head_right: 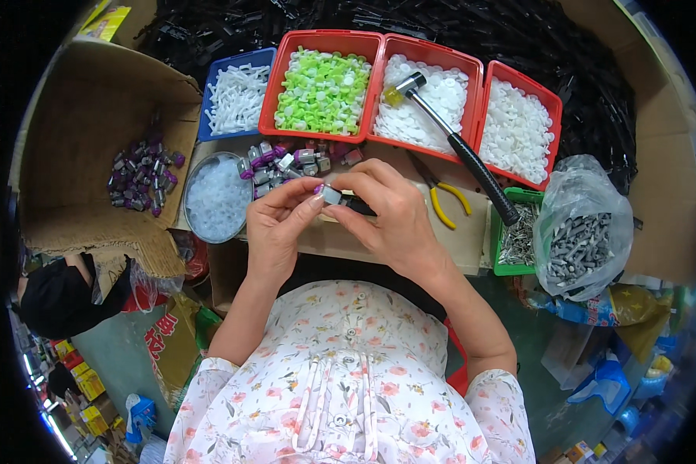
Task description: Assembling small plastic components into a base using a hammer and manual dexterity.
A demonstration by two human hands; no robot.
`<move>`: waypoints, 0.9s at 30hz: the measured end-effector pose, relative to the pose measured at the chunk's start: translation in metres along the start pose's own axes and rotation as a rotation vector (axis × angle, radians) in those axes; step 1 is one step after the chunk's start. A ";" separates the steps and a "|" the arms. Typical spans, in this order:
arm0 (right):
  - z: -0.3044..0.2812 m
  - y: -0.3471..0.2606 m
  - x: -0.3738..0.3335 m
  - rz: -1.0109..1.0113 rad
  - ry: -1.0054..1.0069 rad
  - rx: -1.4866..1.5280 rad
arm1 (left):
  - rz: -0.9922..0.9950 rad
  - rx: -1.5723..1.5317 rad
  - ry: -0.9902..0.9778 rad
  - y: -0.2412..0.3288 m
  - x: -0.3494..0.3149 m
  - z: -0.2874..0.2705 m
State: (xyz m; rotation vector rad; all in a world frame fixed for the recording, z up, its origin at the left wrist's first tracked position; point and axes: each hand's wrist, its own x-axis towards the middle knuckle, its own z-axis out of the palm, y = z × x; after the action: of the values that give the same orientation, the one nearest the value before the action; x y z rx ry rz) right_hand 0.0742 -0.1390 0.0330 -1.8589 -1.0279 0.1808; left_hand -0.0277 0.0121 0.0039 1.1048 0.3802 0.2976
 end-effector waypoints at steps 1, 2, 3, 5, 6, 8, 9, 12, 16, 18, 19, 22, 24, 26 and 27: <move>0.000 0.002 -0.001 -0.022 0.021 -0.044 | 0.011 0.023 -0.003 -0.002 -0.001 0.001; 0.001 0.003 -0.003 -0.044 0.042 -0.088 | 0.023 0.047 -0.006 -0.003 -0.001 0.001; 0.001 0.006 -0.004 -0.040 0.046 -0.089 | 0.020 0.048 -0.010 -0.003 -0.002 0.000; 0.003 0.012 -0.006 -0.042 0.064 -0.158 | 0.246 0.580 0.010 0.000 -0.002 -0.006; 0.004 0.015 -0.007 -0.040 0.065 -0.158 | 0.245 0.580 0.009 0.001 -0.003 -0.008; 0.006 0.022 -0.008 -0.018 -0.006 -0.189 | 0.568 0.893 0.101 -0.001 -0.003 -0.013; 0.008 0.024 -0.009 -0.018 -0.008 -0.189 | 0.567 0.892 0.103 -0.001 -0.003 -0.013; 0.015 0.028 -0.009 -0.014 -0.044 -0.223 | 0.654 0.967 0.066 -0.003 -0.004 -0.014; 0.020 0.028 -0.009 0.004 -0.060 -0.233 | 0.775 1.036 0.019 -0.010 -0.004 -0.016; 0.020 0.028 -0.009 0.016 -0.064 -0.234 | 0.801 1.058 0.002 -0.015 -0.004 -0.017; 0.020 0.028 -0.010 0.017 -0.063 -0.235 | 0.826 1.079 -0.026 -0.019 -0.005 -0.017; 0.019 0.028 -0.009 -0.015 -0.046 -0.259 | 0.869 1.142 -0.090 -0.028 -0.004 -0.017; 0.017 0.028 -0.009 -0.043 -0.023 -0.288 | 0.890 1.179 -0.135 -0.034 -0.002 -0.017; 0.018 0.031 -0.010 -0.078 -0.013 -0.292 | 0.926 1.225 -0.167 -0.038 0.000 -0.020; 0.018 0.031 -0.010 -0.067 -0.005 -0.304 | 0.930 1.211 -0.182 -0.038 0.000 -0.020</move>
State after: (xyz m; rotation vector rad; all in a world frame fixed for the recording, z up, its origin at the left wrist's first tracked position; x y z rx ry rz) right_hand 0.0763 -0.1399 -0.0042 -2.0919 -1.1706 -0.0119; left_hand -0.0346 0.0126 -0.0382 2.4639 -0.2189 0.8285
